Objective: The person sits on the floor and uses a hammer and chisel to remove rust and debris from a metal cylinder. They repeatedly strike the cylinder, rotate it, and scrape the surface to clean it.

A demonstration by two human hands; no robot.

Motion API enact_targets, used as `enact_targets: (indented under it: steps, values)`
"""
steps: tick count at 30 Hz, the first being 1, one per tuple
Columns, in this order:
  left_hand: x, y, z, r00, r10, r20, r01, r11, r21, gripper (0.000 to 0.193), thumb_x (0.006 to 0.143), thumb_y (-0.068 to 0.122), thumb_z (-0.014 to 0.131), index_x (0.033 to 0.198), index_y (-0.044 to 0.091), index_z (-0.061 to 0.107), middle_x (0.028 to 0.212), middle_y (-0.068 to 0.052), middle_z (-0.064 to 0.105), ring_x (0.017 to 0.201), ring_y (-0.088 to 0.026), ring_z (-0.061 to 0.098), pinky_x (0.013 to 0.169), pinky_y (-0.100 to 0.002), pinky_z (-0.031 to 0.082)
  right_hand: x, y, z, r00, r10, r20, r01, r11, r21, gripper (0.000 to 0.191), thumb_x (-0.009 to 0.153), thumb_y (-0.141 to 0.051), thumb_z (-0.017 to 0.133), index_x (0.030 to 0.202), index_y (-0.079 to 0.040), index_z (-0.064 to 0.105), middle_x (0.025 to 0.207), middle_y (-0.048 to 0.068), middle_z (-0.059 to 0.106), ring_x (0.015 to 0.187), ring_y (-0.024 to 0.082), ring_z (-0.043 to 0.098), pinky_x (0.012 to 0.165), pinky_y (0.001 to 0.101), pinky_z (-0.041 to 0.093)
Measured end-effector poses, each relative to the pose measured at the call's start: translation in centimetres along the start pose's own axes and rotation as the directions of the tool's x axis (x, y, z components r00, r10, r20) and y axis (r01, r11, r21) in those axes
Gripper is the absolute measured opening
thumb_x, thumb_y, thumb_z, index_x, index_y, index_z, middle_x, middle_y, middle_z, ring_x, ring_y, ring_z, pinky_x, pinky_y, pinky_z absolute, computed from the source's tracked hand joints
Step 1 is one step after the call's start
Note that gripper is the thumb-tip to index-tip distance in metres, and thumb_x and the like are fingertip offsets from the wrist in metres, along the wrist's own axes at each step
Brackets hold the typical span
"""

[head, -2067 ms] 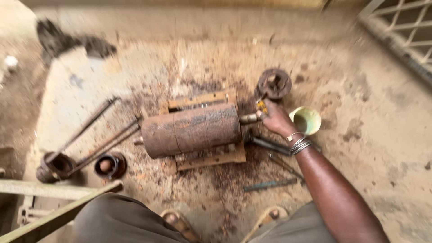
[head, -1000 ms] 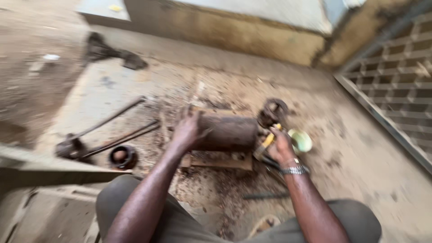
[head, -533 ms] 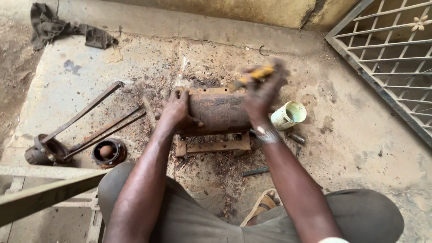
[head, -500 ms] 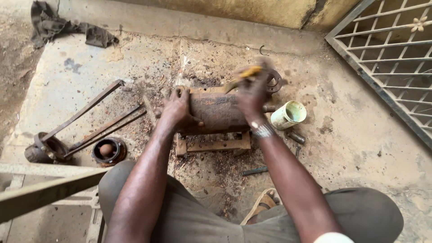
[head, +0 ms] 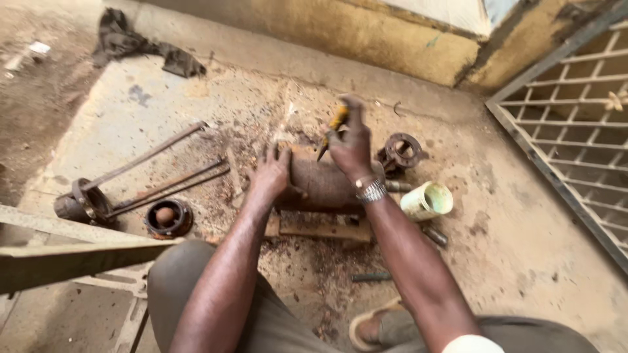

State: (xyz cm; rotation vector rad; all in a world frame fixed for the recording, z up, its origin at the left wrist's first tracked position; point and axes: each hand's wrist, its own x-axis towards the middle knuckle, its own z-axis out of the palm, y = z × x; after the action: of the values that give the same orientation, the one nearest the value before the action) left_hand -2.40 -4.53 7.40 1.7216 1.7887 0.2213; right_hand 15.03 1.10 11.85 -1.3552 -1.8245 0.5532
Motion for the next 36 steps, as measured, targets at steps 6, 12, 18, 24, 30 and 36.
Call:
enact_targets:
  steps: [6,12,18,24,30,36]
  values:
    - [0.6,-0.3,0.7,1.000,-0.008,-0.009,0.008,1.000,-0.004,0.133,0.053,0.041,0.100,0.156,0.014,0.020,0.165,-0.020,0.009,0.145,-0.045,0.026,0.115,-0.071,0.024,0.4,0.1,0.4,0.956,-0.171,-0.237,0.216,0.959,0.183,0.059,0.103,-0.009,0.066,0.146,-0.021,0.026,0.111,0.016,0.063,0.086,0.026,0.074,0.066,0.0332,0.067]
    - [1.1,-0.5,1.0,1.000,0.028,-0.006,-0.028,0.999,-0.019,0.138,0.053,0.043,0.100,0.157,0.012,0.014,0.164,-0.022,0.009,0.144,-0.046,0.024,0.115,-0.066,0.028,0.3,-0.4,0.2,0.931,-0.214,-0.295,0.276,0.943,0.187,0.054,0.105,-0.007,0.063,0.147,-0.018,0.031,0.112,0.016,0.063,0.095,0.026,0.074,0.072,0.0316,0.067]
    - [1.6,-0.9,1.7,0.999,0.033,-0.003,-0.033,0.999,-0.016,0.142,0.049,0.044,0.099,0.158,0.012,0.013,0.162,-0.025,0.013,0.145,-0.046,0.026,0.117,-0.062,0.031,0.1,-0.6,-0.1,0.998,0.030,-0.060,-0.028,0.999,0.035,0.059,0.094,-0.014,0.070,0.141,-0.013,0.034,0.117,0.010,0.062,0.077,0.024,0.072,0.057,0.0315,0.065]
    - [2.2,-1.7,2.8,0.979,0.153,-0.133,-0.151,0.988,0.022,0.143,0.047,0.048,0.100,0.155,0.007,0.016,0.158,-0.028,0.016,0.144,-0.046,0.024,0.117,-0.062,0.028,0.2,-0.9,0.3,0.964,-0.121,-0.235,0.153,0.980,0.125,0.035,0.110,-0.009,0.062,0.136,-0.016,0.039,0.115,0.010,0.065,0.090,0.025,0.070,0.076,0.0327,0.067]
    - [2.1,-1.6,2.7,0.998,0.045,-0.045,-0.046,0.999,-0.013,0.137,0.049,0.043,0.100,0.156,0.012,0.020,0.163,-0.022,0.014,0.145,-0.047,0.022,0.116,-0.063,0.028,0.3,-0.8,0.3,0.976,-0.155,-0.154,0.194,0.940,0.281,0.051,0.099,-0.004,0.062,0.142,-0.012,0.036,0.108,0.011,0.064,0.089,0.022,0.073,0.070,0.0314,0.067]
    - [1.4,-0.9,2.0,0.998,0.059,-0.011,-0.058,0.996,0.074,0.134,0.052,0.049,0.099,0.156,0.012,0.021,0.161,-0.023,0.014,0.145,-0.044,0.026,0.118,-0.060,0.030,-0.4,-0.5,0.2,0.988,-0.118,-0.097,0.135,0.971,0.196,0.053,0.095,-0.004,0.068,0.139,-0.012,0.040,0.107,0.010,0.061,0.087,0.021,0.070,0.069,0.0314,0.068]
